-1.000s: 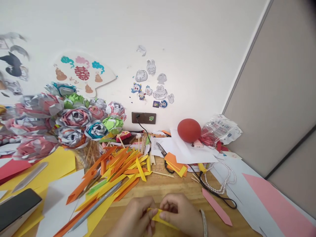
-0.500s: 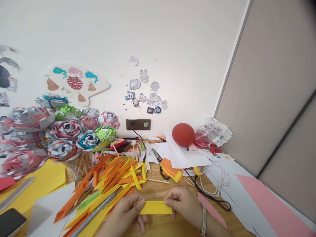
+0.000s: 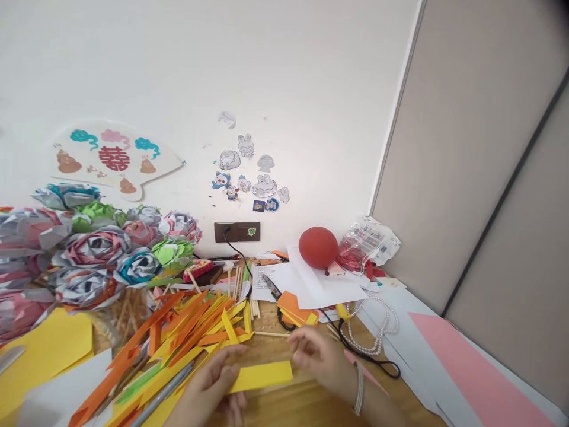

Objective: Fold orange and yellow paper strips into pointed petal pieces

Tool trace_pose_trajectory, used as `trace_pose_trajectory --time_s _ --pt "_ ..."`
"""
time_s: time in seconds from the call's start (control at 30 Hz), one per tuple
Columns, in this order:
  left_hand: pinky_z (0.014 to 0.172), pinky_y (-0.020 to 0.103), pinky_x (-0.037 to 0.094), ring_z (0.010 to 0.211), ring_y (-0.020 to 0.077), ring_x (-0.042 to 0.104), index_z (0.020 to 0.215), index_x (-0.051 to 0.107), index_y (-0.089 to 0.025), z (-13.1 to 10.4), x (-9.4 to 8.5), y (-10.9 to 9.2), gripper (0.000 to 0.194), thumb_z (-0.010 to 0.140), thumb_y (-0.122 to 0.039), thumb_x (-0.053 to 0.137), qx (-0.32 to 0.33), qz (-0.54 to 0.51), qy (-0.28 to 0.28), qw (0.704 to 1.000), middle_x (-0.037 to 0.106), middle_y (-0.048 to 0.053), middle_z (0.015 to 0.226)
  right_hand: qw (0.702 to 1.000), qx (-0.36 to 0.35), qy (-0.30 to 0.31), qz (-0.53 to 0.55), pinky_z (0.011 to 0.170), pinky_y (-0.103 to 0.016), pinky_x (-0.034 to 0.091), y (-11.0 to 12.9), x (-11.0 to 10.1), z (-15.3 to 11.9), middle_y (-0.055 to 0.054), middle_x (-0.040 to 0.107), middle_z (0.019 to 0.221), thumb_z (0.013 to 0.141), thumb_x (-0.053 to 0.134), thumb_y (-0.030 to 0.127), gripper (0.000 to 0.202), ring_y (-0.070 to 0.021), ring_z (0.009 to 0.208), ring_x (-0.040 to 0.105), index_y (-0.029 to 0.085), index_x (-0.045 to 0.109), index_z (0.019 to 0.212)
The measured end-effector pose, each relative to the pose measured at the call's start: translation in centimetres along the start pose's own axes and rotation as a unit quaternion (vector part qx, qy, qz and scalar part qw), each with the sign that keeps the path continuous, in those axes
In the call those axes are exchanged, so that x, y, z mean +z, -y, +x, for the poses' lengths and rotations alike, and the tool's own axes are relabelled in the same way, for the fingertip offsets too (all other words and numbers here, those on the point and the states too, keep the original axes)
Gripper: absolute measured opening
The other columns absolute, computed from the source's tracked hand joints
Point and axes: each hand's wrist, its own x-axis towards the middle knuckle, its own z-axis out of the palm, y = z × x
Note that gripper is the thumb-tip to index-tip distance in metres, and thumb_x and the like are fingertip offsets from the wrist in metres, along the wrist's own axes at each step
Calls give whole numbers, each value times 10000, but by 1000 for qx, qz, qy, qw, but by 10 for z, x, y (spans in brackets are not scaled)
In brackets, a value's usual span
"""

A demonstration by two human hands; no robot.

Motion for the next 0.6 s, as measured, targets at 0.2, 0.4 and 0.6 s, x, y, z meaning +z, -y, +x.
trace_pose_trajectory --time_s 0.2,0.4,0.6 --pt "397 228 415 351 158 572 1102 431 -184 -7 11 -3 640 693 -641 616 17 -6 3 1000 619 -33 465 999 30 21 -28 705 -284 434 4 28 -9 -8 613 737 672 614 157 148 -166 727 561 182 658 811" --pt "424 231 430 445 154 609 936 500 -194 -1 18 3 615 578 -645 716 50 -29 46 997 623 -28 617 976 91 0 196 632 -266 442 -7 36 -5 7 568 694 656 708 370 297 -152 670 560 172 601 851" --pt "399 181 293 328 58 411 714 489 -185 -10 32 11 463 749 -642 555 38 49 77 995 528 -66 434 966 115 80 218 623 -267 462 -8 54 -12 -15 605 711 631 722 416 301 -147 650 574 156 631 754"
